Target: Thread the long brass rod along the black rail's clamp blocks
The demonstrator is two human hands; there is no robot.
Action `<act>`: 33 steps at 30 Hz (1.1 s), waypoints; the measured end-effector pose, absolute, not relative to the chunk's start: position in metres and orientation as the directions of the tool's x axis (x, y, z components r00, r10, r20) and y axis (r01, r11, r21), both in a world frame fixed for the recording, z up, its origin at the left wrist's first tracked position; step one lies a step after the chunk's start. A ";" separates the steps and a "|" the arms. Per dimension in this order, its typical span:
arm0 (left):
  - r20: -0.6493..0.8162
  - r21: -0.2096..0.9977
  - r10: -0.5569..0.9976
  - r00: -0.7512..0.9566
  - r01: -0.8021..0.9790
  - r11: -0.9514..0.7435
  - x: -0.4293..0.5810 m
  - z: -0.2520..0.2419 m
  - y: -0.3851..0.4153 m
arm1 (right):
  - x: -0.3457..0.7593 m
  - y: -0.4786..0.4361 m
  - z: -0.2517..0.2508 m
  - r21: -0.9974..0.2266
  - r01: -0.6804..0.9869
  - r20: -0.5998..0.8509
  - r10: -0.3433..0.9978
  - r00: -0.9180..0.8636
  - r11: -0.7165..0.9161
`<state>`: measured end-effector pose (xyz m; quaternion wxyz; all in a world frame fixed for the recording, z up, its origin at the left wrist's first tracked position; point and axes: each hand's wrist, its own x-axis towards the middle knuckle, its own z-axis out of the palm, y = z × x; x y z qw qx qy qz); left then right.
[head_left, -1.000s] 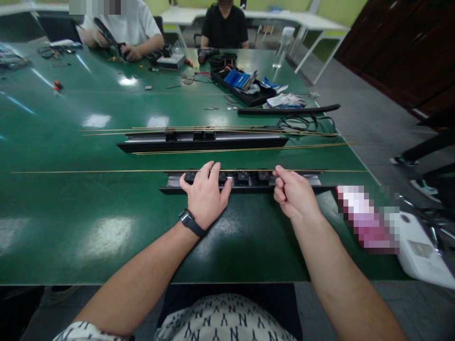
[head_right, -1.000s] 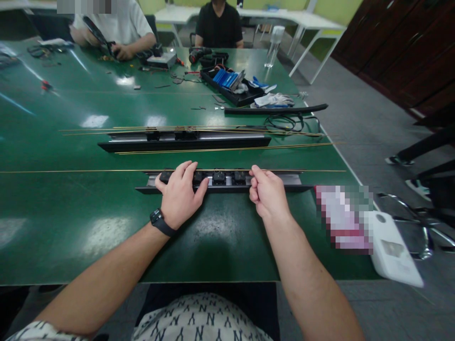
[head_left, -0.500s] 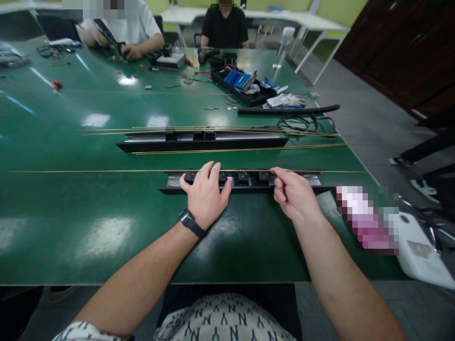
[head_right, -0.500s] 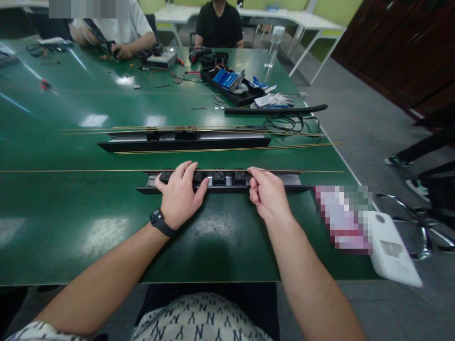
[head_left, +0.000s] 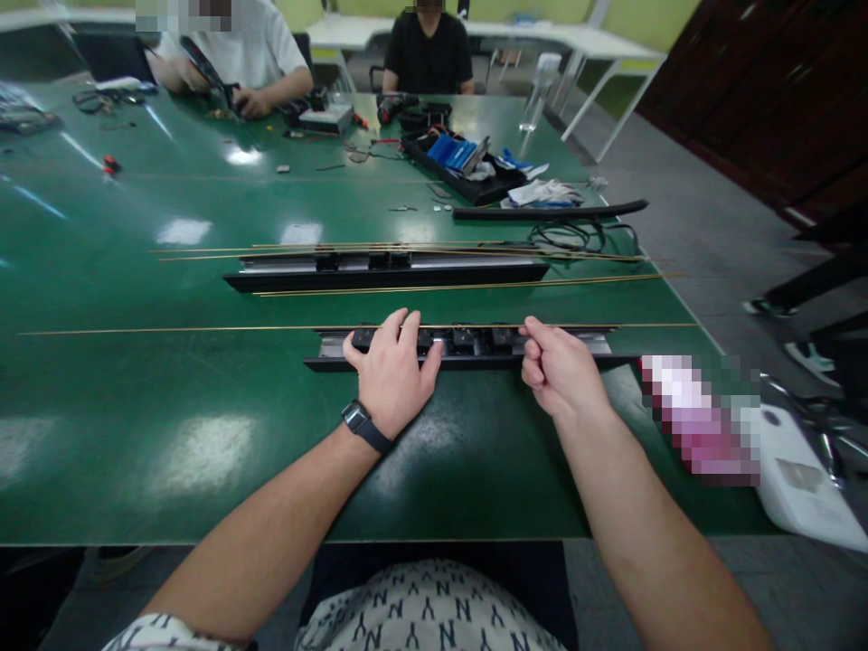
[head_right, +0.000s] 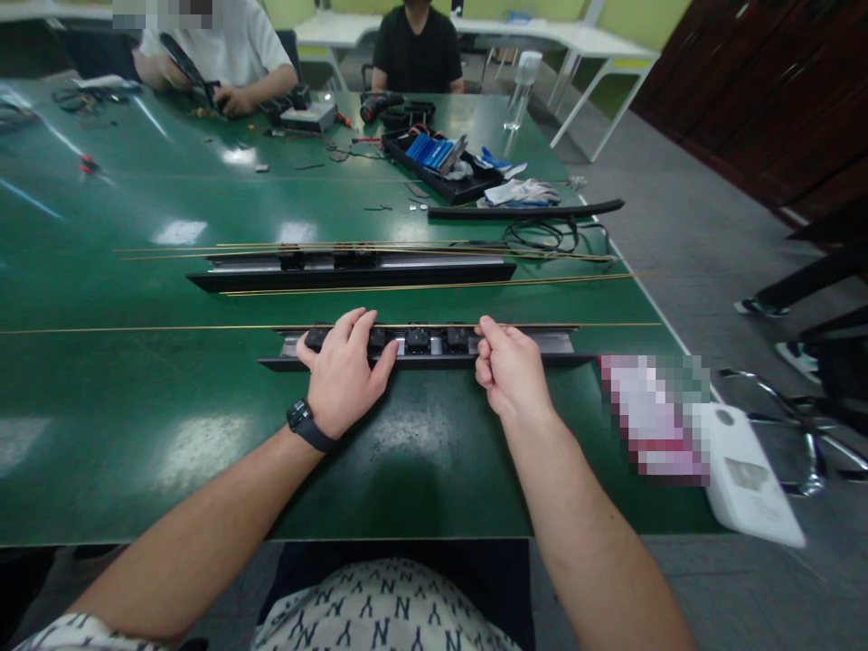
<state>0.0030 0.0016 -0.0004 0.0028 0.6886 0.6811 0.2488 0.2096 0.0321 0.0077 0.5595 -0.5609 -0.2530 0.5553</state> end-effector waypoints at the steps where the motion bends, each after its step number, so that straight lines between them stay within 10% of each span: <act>1: 0.338 0.340 0.940 -0.051 0.938 -0.072 0.003 0.000 0.002 | 0.209 0.032 0.008 -0.909 -0.338 -0.341 0.904 0.260 -0.246; 33: 0.347 0.341 0.937 -0.047 0.937 -0.079 0.002 0.000 0.001 | 0.210 0.033 0.008 -0.907 -0.345 -0.341 0.903 0.263 -0.242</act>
